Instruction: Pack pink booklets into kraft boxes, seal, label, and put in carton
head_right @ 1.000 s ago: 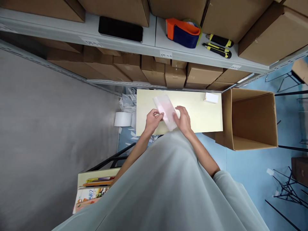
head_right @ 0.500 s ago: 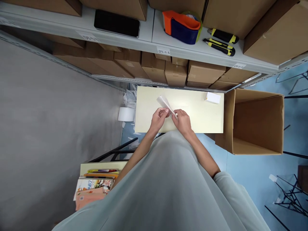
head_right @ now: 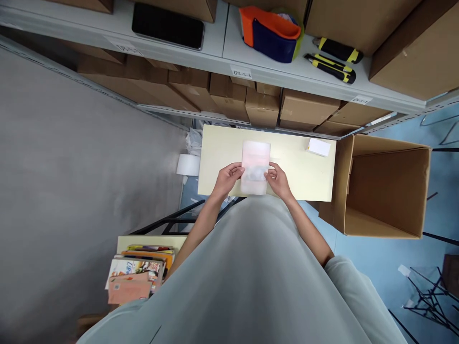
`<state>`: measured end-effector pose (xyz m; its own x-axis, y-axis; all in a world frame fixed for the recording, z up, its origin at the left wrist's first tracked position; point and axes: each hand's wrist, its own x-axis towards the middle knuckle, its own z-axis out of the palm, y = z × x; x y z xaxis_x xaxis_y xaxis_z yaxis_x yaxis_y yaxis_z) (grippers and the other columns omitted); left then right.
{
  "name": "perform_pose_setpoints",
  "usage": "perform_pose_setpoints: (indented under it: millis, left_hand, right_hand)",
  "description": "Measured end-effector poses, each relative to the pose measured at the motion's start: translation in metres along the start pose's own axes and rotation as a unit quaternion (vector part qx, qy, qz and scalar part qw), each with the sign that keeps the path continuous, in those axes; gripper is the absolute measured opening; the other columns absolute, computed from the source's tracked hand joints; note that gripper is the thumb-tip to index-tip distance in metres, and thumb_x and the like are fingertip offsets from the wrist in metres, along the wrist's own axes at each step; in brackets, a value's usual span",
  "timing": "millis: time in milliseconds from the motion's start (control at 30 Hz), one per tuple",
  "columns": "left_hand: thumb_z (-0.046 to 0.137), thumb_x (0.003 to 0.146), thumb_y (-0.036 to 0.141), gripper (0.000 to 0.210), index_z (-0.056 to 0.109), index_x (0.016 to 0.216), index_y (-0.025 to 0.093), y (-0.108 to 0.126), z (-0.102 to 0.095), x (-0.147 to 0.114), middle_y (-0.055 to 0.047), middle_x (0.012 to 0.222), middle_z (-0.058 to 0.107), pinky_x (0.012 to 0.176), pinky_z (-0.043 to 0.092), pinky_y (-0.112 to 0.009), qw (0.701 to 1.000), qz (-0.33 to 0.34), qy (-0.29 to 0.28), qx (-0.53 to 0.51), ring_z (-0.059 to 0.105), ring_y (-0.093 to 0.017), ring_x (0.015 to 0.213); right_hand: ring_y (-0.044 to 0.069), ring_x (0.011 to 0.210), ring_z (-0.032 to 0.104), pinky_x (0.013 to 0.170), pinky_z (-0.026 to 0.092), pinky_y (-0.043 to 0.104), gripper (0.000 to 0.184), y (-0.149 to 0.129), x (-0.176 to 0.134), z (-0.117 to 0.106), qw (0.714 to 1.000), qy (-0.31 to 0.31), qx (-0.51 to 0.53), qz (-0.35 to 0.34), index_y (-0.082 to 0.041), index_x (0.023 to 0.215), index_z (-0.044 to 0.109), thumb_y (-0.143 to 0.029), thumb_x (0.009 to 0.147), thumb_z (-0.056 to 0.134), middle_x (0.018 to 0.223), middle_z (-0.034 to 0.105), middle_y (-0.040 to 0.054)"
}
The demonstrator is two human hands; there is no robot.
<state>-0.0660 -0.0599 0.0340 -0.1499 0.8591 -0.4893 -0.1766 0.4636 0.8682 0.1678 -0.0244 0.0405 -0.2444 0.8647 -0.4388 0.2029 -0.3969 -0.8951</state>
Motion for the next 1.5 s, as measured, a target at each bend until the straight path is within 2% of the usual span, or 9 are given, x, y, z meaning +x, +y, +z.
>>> perform_pose_setpoints:
  millis: [200,433,700,900,1067,1167,1233,1400,1500]
  left_hand:
    - [0.086,0.081,0.059,0.051,0.080,0.113,0.021,-0.006,-0.019,0.000,-0.008,0.104,0.083,0.087,0.065,-0.036,1.000,0.015,0.023,-0.006,0.077,-0.023,0.095]
    - [0.086,0.079,0.063,0.056,0.080,0.115,0.021,-0.018,-0.080,0.011,-0.006,0.100,0.080,0.080,0.065,-0.035,0.998,-0.024,0.062,-0.013,0.074,-0.022,0.088]
    - [0.082,0.077,0.040,0.052,0.078,0.125,0.020,-0.044,-0.170,0.068,-0.009,0.108,0.081,0.086,0.064,-0.033,0.988,-0.044,0.148,0.011,0.076,-0.023,0.096]
    - [0.073,0.082,0.033,0.050,0.076,0.130,0.017,-0.054,-0.217,0.124,-0.013,0.119,0.082,0.092,0.064,-0.039,0.987,-0.040,0.126,0.087,0.077,-0.025,0.098]
    - [0.065,0.083,0.019,0.042,0.077,0.123,0.015,-0.066,-0.226,0.166,-0.011,0.114,0.083,0.093,0.063,-0.036,0.982,-0.031,0.124,0.142,0.077,-0.024,0.098]
    - [0.061,0.086,0.015,0.050,0.075,0.135,0.015,-0.075,-0.225,0.181,-0.011,0.115,0.082,0.093,0.063,-0.036,0.974,-0.026,0.118,0.190,0.075,-0.022,0.091]
    - [0.058,0.089,0.012,0.059,0.070,0.146,0.016,-0.080,-0.225,0.186,-0.011,0.117,0.080,0.097,0.062,-0.038,0.966,-0.010,0.103,0.237,0.074,-0.023,0.091]
    - [0.052,0.091,0.005,0.069,0.066,0.158,0.019,-0.085,-0.225,0.191,-0.015,0.116,0.071,0.116,0.055,-0.048,0.928,0.073,0.049,0.362,0.068,-0.031,0.116]
    - [0.052,0.090,0.003,0.073,0.064,0.160,0.018,-0.082,-0.222,0.192,-0.017,0.119,0.065,0.117,0.053,-0.051,0.910,0.062,0.034,0.408,0.065,-0.034,0.119]
  right_hand:
    - [0.017,0.073,0.065,0.071,0.059,0.032,0.079,-0.004,0.018,0.014,0.998,-0.044,-0.039,-0.008,-0.029,0.157,0.053,-0.057,0.087,0.076,0.098,0.074,0.0006]
    - [0.012,0.066,0.060,0.067,0.058,0.031,0.073,-0.007,0.054,0.066,0.993,-0.077,-0.085,-0.007,-0.030,0.156,0.058,-0.051,0.088,0.075,0.111,0.069,0.0027]
    - [0.013,0.067,0.061,0.070,0.060,0.031,0.075,0.026,0.133,0.166,0.992,-0.090,-0.093,0.006,-0.027,0.158,0.060,-0.045,0.087,0.075,0.105,0.066,0.0012]
    - [0.014,0.069,0.063,0.078,0.063,0.034,0.073,0.053,0.191,0.211,0.986,-0.048,-0.158,0.026,-0.023,0.161,0.057,-0.041,0.091,0.070,0.108,0.068,0.0031]
    - [0.017,0.071,0.066,0.081,0.064,0.035,0.076,0.067,0.215,0.230,0.972,-0.019,-0.233,0.026,-0.022,0.168,0.047,-0.034,0.095,0.063,0.109,0.072,0.0046]
    - [0.022,0.081,0.070,0.090,0.063,0.039,0.084,0.067,0.220,0.237,0.952,-0.022,-0.305,-0.004,-0.024,0.178,0.032,-0.027,0.097,0.055,0.114,0.076,0.0068]
    - [0.026,0.090,0.071,0.095,0.063,0.043,0.083,0.065,0.223,0.241,0.933,-0.040,-0.357,-0.019,-0.022,0.179,0.031,-0.023,0.098,0.051,0.116,0.077,0.0099]
    - [0.031,0.103,0.071,0.103,0.061,0.047,0.086,0.057,0.234,0.248,0.894,-0.086,-0.439,0.008,-0.014,0.180,0.026,-0.017,0.097,0.047,0.120,0.075,0.0148]
    - [0.032,0.110,0.071,0.107,0.059,0.046,0.087,0.049,0.236,0.251,0.880,-0.099,-0.463,0.034,-0.014,0.181,0.023,-0.014,0.098,0.048,0.126,0.073,0.0169]
